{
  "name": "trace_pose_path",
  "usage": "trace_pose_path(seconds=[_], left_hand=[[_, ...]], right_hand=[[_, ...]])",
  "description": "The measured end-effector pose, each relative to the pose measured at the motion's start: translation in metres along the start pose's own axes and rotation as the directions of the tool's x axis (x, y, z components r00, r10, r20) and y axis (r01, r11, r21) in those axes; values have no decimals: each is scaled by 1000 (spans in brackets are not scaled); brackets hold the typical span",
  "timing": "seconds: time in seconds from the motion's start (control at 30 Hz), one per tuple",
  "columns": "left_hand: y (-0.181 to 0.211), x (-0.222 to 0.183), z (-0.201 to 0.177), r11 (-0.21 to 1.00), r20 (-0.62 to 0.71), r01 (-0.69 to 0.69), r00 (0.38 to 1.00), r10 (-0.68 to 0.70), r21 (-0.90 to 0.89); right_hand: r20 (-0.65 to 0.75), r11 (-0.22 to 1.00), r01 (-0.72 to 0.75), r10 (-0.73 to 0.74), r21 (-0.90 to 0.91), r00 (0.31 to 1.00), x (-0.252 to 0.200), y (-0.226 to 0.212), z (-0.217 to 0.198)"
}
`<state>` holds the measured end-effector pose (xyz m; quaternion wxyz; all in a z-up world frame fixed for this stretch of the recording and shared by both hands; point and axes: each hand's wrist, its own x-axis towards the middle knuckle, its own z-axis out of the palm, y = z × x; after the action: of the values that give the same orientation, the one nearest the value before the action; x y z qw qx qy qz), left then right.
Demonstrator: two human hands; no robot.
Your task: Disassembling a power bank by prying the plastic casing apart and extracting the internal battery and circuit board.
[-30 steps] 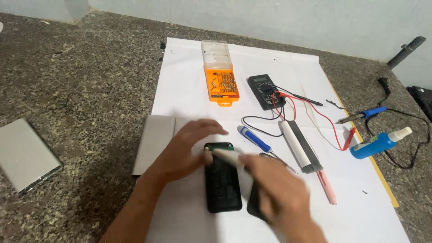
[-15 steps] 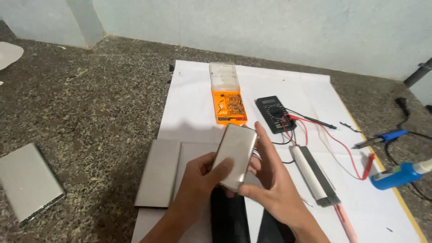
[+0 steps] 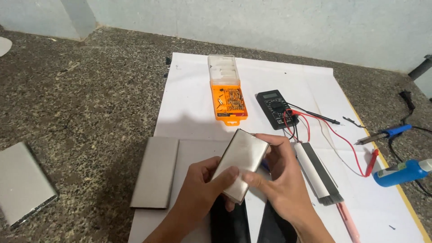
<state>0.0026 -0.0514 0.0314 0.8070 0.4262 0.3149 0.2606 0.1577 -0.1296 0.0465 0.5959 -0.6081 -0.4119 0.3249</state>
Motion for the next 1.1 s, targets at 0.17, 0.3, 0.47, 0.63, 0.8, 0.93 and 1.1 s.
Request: trace_pose_path(seconds=[0.17,0.3,0.47,0.63,0.8,0.93,1.1], left_hand=[[-2,-1,-3,999,87,-16,996,11,48],[0,-3,-5,997,149,-19,989,6,81],[-1,0,-14,981,233,-65,972,21,182],[-4,3,-19,971,231,-71,973,17,227],[-7,3,-23,844,97,-294,955,281,449],[-13,8,-20,222,352,-717,557,752,661],[-24,10,-16,-123,473,-690,343,812,713]], right_hand=[[-62,998,43,-41,37,997,3,11,-13],[-139,1000,-19,18,-4,990,3,8,-19],[-145,999,19,-22,-28,989,1,9,-23],[-168,989,64,-86,-131,982,0,7,-28],[-191,980,61,-98,-191,977,1,6,-25],[-50,986,153,-157,-68,986,-9,-14,0],[-50,884,26,-55,-467,997,-17,-10,29]])
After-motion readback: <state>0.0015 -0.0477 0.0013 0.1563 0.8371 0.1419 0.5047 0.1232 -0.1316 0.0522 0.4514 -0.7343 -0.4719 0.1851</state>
